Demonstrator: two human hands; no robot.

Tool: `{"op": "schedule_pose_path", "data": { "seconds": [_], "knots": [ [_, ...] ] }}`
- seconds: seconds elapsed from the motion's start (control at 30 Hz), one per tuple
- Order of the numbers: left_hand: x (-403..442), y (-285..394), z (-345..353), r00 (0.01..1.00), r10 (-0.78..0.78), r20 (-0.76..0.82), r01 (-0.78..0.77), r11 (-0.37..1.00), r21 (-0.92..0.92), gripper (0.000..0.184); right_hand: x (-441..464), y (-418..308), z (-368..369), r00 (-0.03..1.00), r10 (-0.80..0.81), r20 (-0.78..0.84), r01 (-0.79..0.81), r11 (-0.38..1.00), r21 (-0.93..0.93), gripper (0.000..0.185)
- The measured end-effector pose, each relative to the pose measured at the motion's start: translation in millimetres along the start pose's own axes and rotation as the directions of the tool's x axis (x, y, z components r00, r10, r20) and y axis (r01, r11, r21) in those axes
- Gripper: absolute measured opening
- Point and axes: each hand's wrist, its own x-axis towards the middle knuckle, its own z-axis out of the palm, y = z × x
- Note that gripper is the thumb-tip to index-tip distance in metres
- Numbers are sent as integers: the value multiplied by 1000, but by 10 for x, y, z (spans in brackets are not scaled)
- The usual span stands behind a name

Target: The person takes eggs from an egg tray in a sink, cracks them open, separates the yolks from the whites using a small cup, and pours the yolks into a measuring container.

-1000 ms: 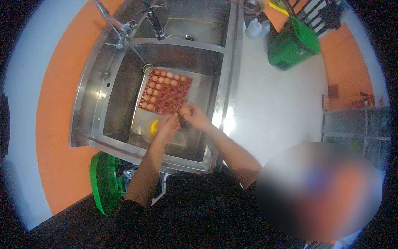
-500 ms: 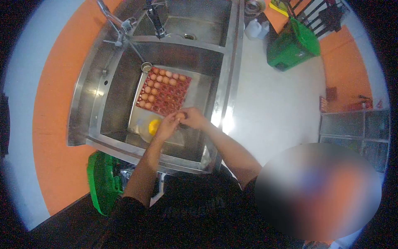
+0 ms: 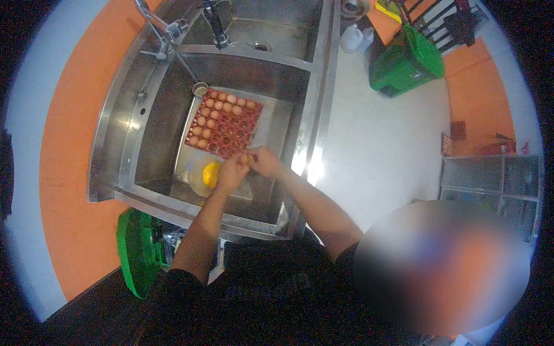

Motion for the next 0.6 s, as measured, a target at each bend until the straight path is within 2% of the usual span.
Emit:
{"op": "schedule_pose_path", "data": {
  "seconds": [0.1,0.17,0.2,0.27,0.3,0.4,0.47,0.5,0.57,0.6],
  "knots": [
    [-21,61,-24,999,6,-35,-3,998,70,30,14,51,13,999,-37,-22,38,998,40,39],
    [-12,13,-20,999,33,-36,-30,996,81,31,43,109,58,978,-185,-93,182,983,-40,29],
    [-14,-14,-34,999,43,-14,-42,995,90,34,53,145,80,958,-258,-123,249,965,-82,25],
    [-3,-80,-64,997,65,31,-68,992,105,50,61,191,81,948,-294,-120,275,949,-153,26],
    [8,-109,-59,997,58,41,-62,990,124,50,63,196,73,943,-312,-117,288,939,-188,26],
    [16,-31,-108,997,29,71,-41,982,185,51,113,265,88,967,-241,-78,212,938,-273,31],
    [-15,79,-183,996,-2,89,-19,973,229,52,163,281,40,978,-197,-63,172,945,-280,40],
    [8,47,-168,996,52,67,-65,977,203,54,161,204,-10,983,-175,-55,153,946,-284,46],
    [59,-14,-149,988,156,19,-157,975,154,57,75,-29,-162,993,-114,-12,111,981,-162,45],
    [59,23,-173,988,155,20,-156,978,139,58,43,-110,-218,996,-86,13,87,991,-101,45]
  ]
}}
